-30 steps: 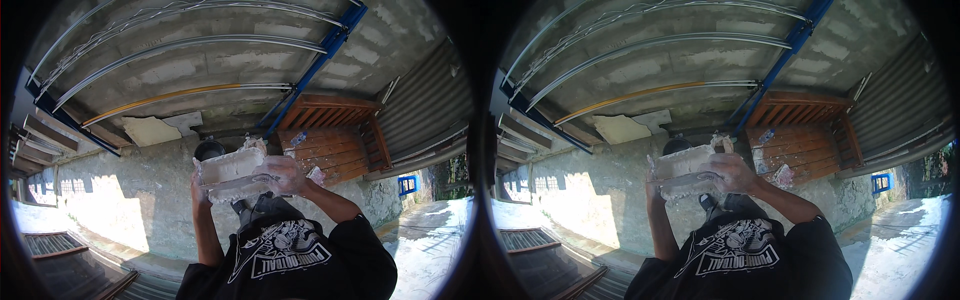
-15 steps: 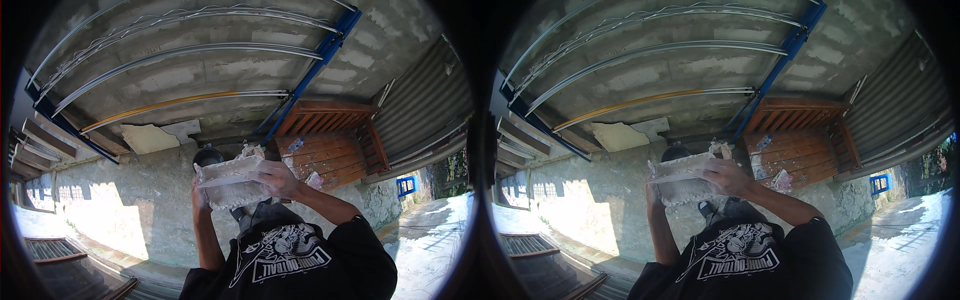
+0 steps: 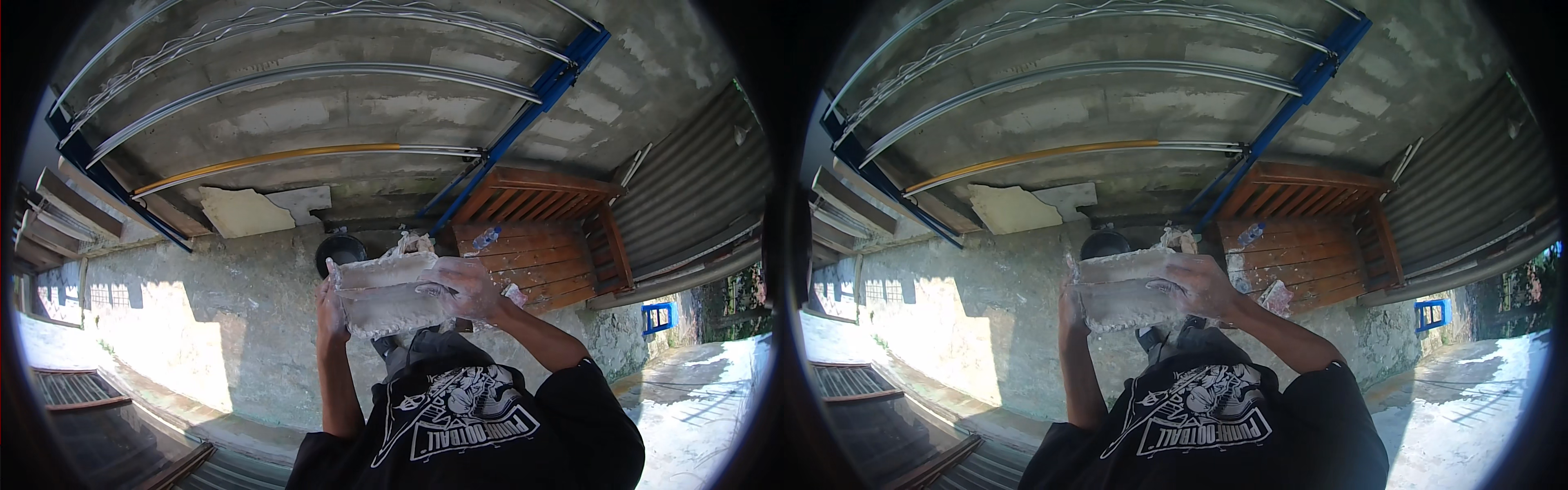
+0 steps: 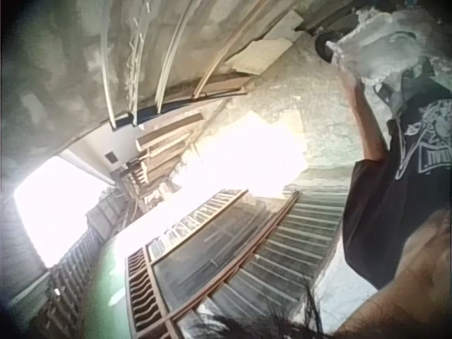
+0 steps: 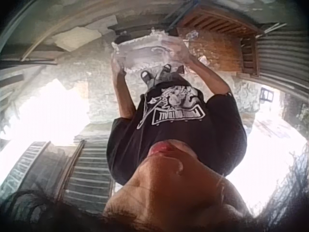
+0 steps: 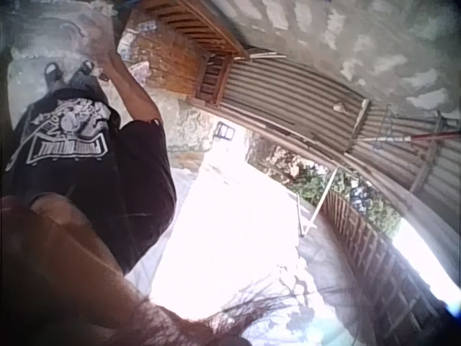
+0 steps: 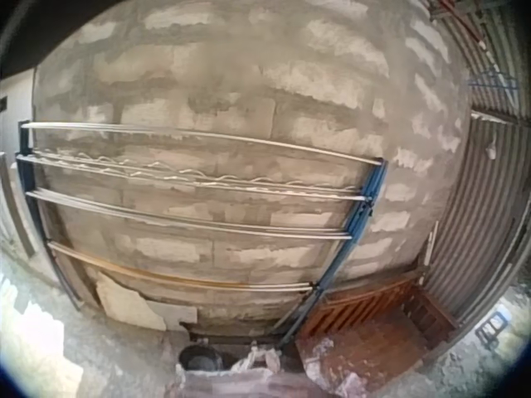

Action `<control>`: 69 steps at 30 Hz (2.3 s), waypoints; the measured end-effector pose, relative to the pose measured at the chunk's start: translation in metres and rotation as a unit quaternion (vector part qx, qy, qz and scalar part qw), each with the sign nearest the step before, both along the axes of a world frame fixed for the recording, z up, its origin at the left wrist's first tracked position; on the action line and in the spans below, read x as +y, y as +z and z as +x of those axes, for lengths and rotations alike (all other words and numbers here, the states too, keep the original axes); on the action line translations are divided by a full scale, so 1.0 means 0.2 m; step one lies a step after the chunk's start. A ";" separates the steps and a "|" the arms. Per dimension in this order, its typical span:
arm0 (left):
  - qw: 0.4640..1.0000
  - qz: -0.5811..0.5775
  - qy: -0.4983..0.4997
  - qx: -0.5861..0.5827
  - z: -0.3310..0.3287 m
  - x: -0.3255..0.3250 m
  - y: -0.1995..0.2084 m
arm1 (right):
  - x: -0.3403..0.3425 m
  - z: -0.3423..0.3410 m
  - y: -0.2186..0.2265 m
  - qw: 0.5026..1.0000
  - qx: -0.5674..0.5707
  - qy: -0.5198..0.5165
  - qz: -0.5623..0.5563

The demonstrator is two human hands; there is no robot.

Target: Applying white putty or plaster to an exterior wall using a trowel and a plastic container.

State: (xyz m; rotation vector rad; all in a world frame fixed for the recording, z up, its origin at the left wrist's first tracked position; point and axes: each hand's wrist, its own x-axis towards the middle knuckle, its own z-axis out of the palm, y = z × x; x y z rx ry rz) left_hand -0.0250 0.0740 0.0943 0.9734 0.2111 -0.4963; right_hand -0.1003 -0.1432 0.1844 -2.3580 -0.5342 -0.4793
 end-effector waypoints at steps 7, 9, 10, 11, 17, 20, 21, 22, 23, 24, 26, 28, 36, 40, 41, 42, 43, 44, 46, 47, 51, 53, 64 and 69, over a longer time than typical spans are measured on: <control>0.997 -0.009 -0.044 -0.062 0.01 0.03 -0.07 | 0.01 0.04 -0.05 0.996 -0.073 -0.002 -0.047; 0.999 0.001 -0.019 -0.046 0.01 0.03 -0.06 | 0.02 0.00 -0.09 0.995 -0.068 0.018 -0.070; 0.999 0.014 -0.014 -0.036 0.01 0.03 -0.05 | 0.03 -0.03 -0.10 0.996 -0.055 0.023 -0.066; 0.999 0.027 -0.010 -0.026 0.01 0.03 -0.04 | 0.03 -0.05 -0.12 0.997 -0.041 0.028 -0.062; 1.000 0.001 -0.016 -0.004 0.02 0.05 -0.02 | 0.02 -0.05 -0.05 0.999 -0.022 0.034 0.007; 1.000 0.008 -0.022 -0.003 0.04 0.04 -0.03 | 0.03 -0.06 -0.05 0.999 -0.008 0.033 0.006; 1.000 0.007 -0.024 -0.003 0.04 0.04 -0.02 | 0.03 -0.06 -0.05 0.999 0.004 0.032 -0.012; 0.999 0.005 -0.032 -0.009 0.03 0.04 -0.01 | 0.03 -0.05 -0.05 0.999 0.004 0.030 -0.013; 0.999 0.002 -0.039 -0.016 0.03 0.03 -0.01 | 0.02 -0.04 -0.05 1.000 -0.002 0.021 -0.006; 0.999 0.002 -0.038 -0.017 0.02 0.03 -0.02 | 0.02 -0.03 -0.05 1.000 -0.009 0.015 0.002; 0.999 -0.012 -0.029 -0.005 0.01 0.02 -0.04 | 0.00 0.00 -0.03 0.999 -0.033 0.004 0.003; 0.999 -0.017 -0.043 -0.021 0.00 0.00 0.01 | -0.02 0.02 -0.03 0.998 -0.056 -0.010 0.003; 1.000 0.015 0.027 -0.007 -0.02 -0.04 -0.08 | -0.07 -0.07 -0.13 0.996 -0.048 0.046 -0.062; 1.000 0.000 -0.005 -0.030 -0.03 -0.09 -0.05 | -0.14 -0.09 -0.08 0.999 -0.024 0.038 0.012; 1.000 0.001 0.014 -0.009 -0.05 -0.12 -0.01 | -0.17 -0.09 -0.05 0.999 -0.026 0.025 0.030; 1.000 0.004 0.015 -0.009 -0.05 -0.16 0.02 | -0.20 -0.10 -0.03 0.999 -0.026 0.026 0.033; 1.000 0.004 0.021 -0.003 -0.06 -0.19 0.04 | -0.23 -0.10 -0.02 0.998 -0.022 0.027 0.048; 1.000 0.003 0.027 0.003 -0.06 -0.21 0.05 | -0.26 -0.11 -0.01 0.997 -0.019 0.029 0.063; 1.000 -0.003 0.016 -0.002 -0.08 -0.27 0.04 | -0.31 -0.11 -0.03 0.998 -0.012 0.036 0.044; 1.000 -0.012 0.005 -0.006 -0.09 -0.30 0.04 | -0.34 -0.12 -0.04 0.999 -0.004 0.043 0.020; 1.000 0.019 0.001 -0.010 -0.15 -0.42 0.06 | -0.48 -0.10 -0.02 0.998 -0.045 0.035 0.028; 1.000 0.014 0.018 -0.009 -0.18 -0.50 0.11 | -0.55 -0.10 0.00 0.997 -0.056 0.010 0.047; 0.996 0.017 0.081 0.018 -0.33 -0.73 0.02 | -0.83 -0.14 -0.02 0.995 -0.036 0.077 0.052; 0.994 0.023 0.104 0.032 -0.41 -0.78 0.03 | -0.85 -0.12 -0.04 0.992 0.013 0.127 0.018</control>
